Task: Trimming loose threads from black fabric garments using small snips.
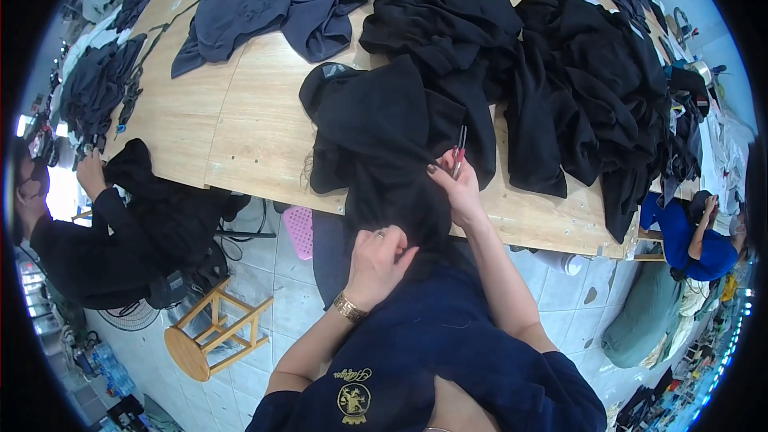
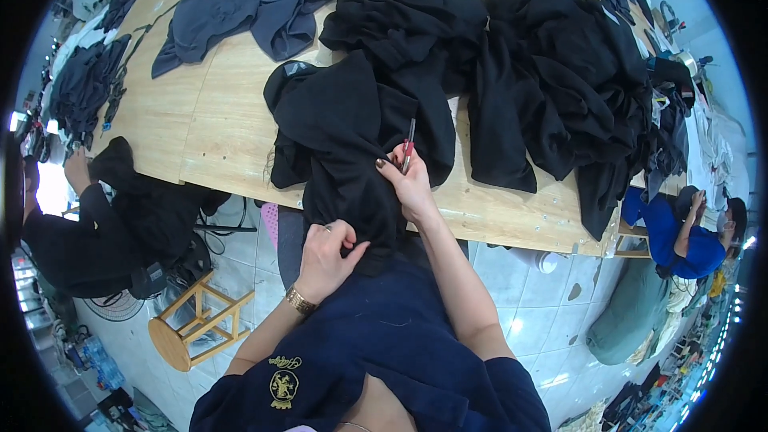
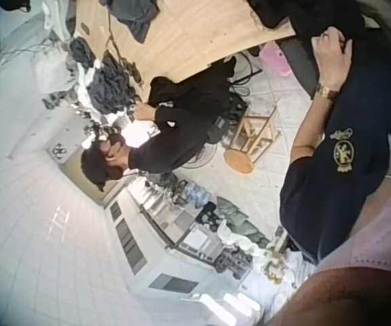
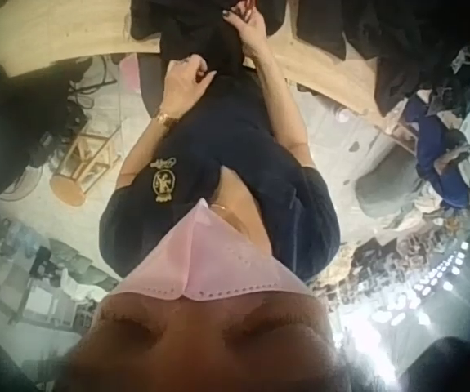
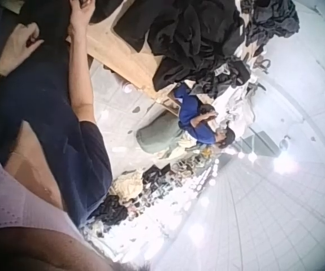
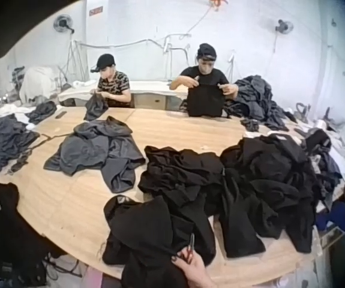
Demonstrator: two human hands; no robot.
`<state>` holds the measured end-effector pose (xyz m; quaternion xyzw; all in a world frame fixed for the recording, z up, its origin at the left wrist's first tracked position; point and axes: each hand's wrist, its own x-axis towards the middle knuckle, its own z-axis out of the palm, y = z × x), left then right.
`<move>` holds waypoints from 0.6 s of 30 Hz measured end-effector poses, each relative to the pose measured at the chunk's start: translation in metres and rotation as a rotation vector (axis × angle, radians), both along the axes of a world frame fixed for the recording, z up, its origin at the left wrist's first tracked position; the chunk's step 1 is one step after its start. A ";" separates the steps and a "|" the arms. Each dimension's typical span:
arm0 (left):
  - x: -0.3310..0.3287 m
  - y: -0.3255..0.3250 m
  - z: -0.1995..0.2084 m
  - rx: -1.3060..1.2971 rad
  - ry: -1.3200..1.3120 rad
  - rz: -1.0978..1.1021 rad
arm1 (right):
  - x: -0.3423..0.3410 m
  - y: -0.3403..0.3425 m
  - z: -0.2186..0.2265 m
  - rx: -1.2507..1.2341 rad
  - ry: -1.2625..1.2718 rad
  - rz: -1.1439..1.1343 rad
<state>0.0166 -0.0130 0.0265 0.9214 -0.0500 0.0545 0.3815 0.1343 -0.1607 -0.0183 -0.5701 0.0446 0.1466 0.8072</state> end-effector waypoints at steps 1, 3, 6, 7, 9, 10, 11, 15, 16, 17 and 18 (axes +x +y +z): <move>-0.003 0.000 -0.004 0.063 -0.027 -0.092 | 0.000 0.001 0.004 0.096 0.069 -0.049; -0.001 -0.002 -0.005 0.121 -0.061 -0.196 | 0.000 -0.002 0.000 0.211 0.109 -0.072; 0.009 0.001 -0.001 0.031 -0.052 -0.174 | 0.000 -0.007 -0.004 0.339 0.115 -0.046; 0.016 0.005 0.003 -0.047 -0.075 -0.116 | 0.001 -0.008 -0.006 0.365 0.132 -0.044; 0.034 0.014 0.009 -0.099 -0.069 0.032 | 0.002 -0.009 -0.006 0.388 0.145 -0.043; 0.049 0.019 0.008 -0.136 -0.122 0.114 | 0.002 -0.010 -0.004 0.397 0.154 -0.036; 0.067 0.025 0.005 -0.173 -0.177 0.195 | 0.003 -0.011 -0.003 0.406 0.160 -0.029; 0.140 0.062 -0.012 0.024 -0.419 0.313 | 0.001 -0.006 -0.002 0.374 0.140 -0.036; 0.155 0.068 -0.019 0.100 -0.392 0.338 | -0.001 -0.007 -0.003 0.299 0.095 -0.036; 0.169 0.073 -0.026 0.174 -0.366 0.363 | -0.002 -0.006 -0.003 0.224 0.049 -0.037; 0.180 0.074 -0.029 0.212 -0.391 0.388 | -0.003 -0.005 -0.002 0.112 -0.011 -0.049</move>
